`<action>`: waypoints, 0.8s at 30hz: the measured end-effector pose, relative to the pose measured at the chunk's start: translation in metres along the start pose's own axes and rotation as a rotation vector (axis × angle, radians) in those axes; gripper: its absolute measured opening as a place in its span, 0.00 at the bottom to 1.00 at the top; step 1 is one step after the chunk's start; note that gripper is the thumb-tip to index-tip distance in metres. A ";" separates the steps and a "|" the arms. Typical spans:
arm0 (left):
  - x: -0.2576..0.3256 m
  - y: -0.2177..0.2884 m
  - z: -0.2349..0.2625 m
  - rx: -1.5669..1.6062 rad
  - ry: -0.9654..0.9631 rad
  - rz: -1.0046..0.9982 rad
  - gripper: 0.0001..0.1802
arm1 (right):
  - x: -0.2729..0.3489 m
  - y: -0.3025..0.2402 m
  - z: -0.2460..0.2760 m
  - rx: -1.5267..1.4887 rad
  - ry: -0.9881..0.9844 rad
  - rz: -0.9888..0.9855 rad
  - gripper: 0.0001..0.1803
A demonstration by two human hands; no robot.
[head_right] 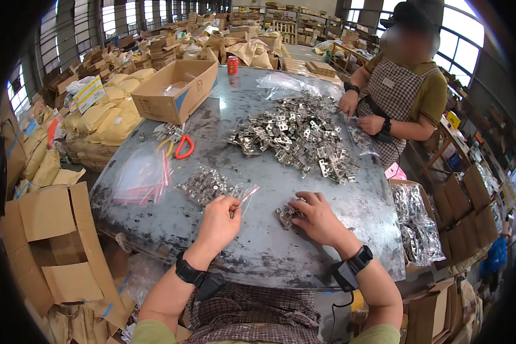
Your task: Packing metal furniture hinges into individual plastic bags at a sorting table in a factory workshop.
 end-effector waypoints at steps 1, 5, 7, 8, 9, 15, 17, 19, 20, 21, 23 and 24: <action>-0.001 -0.001 0.000 -0.002 -0.001 -0.003 0.05 | -0.001 0.005 -0.004 -0.001 0.003 0.000 0.15; -0.002 -0.009 -0.001 0.105 -0.005 0.171 0.05 | -0.009 0.005 -0.013 -0.097 0.009 -0.010 0.12; -0.003 -0.009 -0.001 0.109 -0.017 0.193 0.05 | -0.019 -0.020 -0.020 -0.120 -0.042 -0.001 0.10; -0.002 -0.007 0.001 0.093 -0.006 0.165 0.04 | -0.025 -0.030 -0.028 -0.104 -0.045 0.021 0.11; -0.002 -0.006 0.001 0.078 0.005 0.139 0.04 | -0.030 -0.037 -0.037 -0.087 -0.049 0.042 0.11; 0.003 0.009 -0.003 0.064 -0.036 0.022 0.04 | -0.054 -0.037 -0.069 0.046 0.001 -0.215 0.15; 0.010 0.021 0.008 -0.006 -0.004 0.014 0.05 | -0.057 -0.037 -0.072 -0.044 -0.080 -0.344 0.16; 0.022 0.027 0.019 -0.285 0.007 0.037 0.07 | -0.056 -0.033 -0.074 -0.131 -0.161 -0.475 0.17; 0.031 0.026 0.024 -0.364 -0.032 0.021 0.07 | -0.047 -0.035 -0.076 -0.452 -0.169 -0.650 0.16; 0.036 0.022 0.027 -0.369 -0.030 0.027 0.07 | -0.038 -0.036 -0.079 -0.776 -0.175 -0.823 0.15; 0.043 0.019 0.032 -0.410 0.065 -0.050 0.07 | -0.028 -0.037 -0.075 -0.917 -0.193 -0.839 0.14; 0.045 0.019 0.032 -0.412 0.065 -0.045 0.07 | -0.024 -0.039 -0.074 -1.056 -0.201 -0.852 0.14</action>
Point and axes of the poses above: each hand's wrist, its own x-axis away from the middle knuckle, its own z-axis out of the back of the hand, y = z × x, the point moved 4 cm from there along -x, towards the middle knuckle, and after that the axes turned 13 degrees about y, right-handed, at the moved point
